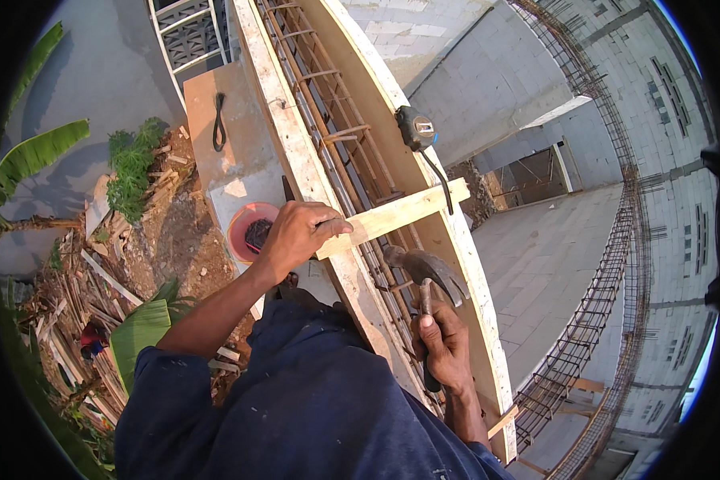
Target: The person assembles a wooden formwork structure on a construction site. They measure and mark wooden planks, then use a hammer to drive nails into the wood to secure the frame. The person repeatedly measures, adjusts, and hammers nails to build the structure.
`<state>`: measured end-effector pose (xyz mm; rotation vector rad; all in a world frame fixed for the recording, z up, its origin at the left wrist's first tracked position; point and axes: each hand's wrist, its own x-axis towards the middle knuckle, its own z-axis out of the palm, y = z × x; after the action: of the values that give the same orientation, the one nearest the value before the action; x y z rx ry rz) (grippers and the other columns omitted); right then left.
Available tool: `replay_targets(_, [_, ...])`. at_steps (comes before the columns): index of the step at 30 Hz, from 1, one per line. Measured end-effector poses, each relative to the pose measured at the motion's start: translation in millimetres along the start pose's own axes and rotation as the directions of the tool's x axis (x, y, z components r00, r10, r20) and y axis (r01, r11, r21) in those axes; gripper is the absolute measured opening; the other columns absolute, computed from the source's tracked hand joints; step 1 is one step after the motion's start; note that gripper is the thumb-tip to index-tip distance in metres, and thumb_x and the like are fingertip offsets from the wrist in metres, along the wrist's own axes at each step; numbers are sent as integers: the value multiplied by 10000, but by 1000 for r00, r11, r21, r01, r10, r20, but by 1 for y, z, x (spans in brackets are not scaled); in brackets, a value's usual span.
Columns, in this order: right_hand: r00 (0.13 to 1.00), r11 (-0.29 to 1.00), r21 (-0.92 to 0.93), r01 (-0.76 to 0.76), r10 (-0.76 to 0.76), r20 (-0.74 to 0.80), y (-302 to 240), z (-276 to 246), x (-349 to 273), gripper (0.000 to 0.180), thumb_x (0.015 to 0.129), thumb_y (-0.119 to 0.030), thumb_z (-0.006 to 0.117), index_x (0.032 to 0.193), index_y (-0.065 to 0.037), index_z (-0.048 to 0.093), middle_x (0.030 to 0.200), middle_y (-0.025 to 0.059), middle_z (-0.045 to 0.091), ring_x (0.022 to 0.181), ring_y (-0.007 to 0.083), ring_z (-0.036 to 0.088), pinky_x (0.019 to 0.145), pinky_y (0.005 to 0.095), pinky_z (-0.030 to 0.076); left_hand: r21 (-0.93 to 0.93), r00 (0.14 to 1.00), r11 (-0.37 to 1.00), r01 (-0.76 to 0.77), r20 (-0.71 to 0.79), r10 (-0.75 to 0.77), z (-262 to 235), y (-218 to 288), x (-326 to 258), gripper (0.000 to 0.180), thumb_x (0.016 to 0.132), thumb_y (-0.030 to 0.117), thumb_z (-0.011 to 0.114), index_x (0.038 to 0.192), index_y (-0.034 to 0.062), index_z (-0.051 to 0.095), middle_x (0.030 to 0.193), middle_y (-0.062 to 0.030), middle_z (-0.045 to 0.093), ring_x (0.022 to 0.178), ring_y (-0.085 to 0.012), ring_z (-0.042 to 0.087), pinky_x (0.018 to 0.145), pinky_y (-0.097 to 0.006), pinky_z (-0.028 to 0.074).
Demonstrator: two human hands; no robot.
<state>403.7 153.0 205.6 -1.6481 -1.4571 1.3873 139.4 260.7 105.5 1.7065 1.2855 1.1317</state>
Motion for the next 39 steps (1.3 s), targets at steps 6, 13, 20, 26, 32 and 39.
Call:
replay_targets(6, [992,989,-91,114,-108,63,-12,9,17,407,1031,-366,523,1179,6,592,673,-22,496,539,57,427,498,240,332,53,993,991,-120,0,121,1,7,-3,141,866,145,718,882,6,731,772,-129,680,648,-262,642,590,-352,471])
replay_targets(13, [958,916,-281,286,-267,102,-34,25,39,338,1041,-302,492,1167,5,552,660,179,547,569,269,550,568,405,440,195,970,953,-230,122,210,-2,4,-4,138,831,128,728,893,6,709,822,-121,658,697,-306,641,610,-396,493])
replay_targets(20, [970,937,-256,238,-216,112,-50,19,39,304,1030,-252,510,1187,6,546,740,265,611,659,385,648,593,445,468,33,959,962,-270,98,266,-3,-6,-3,145,847,134,715,915,5,716,848,-125,669,737,-332,647,642,-407,517])
replay_targets(26, [965,863,-434,259,-211,158,-62,20,52,289,1045,-248,472,1172,1,546,661,228,583,551,361,599,555,440,450,50,967,979,-198,173,186,-2,-8,-3,145,843,123,708,939,15,721,880,-133,672,761,-332,651,654,-412,519])
replay_targets(32, [964,899,-351,263,-228,139,-60,18,47,264,1046,-249,466,1100,1,534,643,235,578,560,403,613,542,464,440,57,972,977,-205,132,196,-3,-7,-5,131,830,108,713,929,22,722,841,-116,656,722,-317,653,626,-409,506])
replay_targets(39, [962,882,-392,262,-209,175,-61,21,48,274,1032,-251,496,1110,10,525,615,262,560,600,448,612,554,493,443,42,961,971,-237,154,228,-5,-4,-3,119,814,113,737,868,8,723,827,-113,643,670,-297,641,573,-400,477])
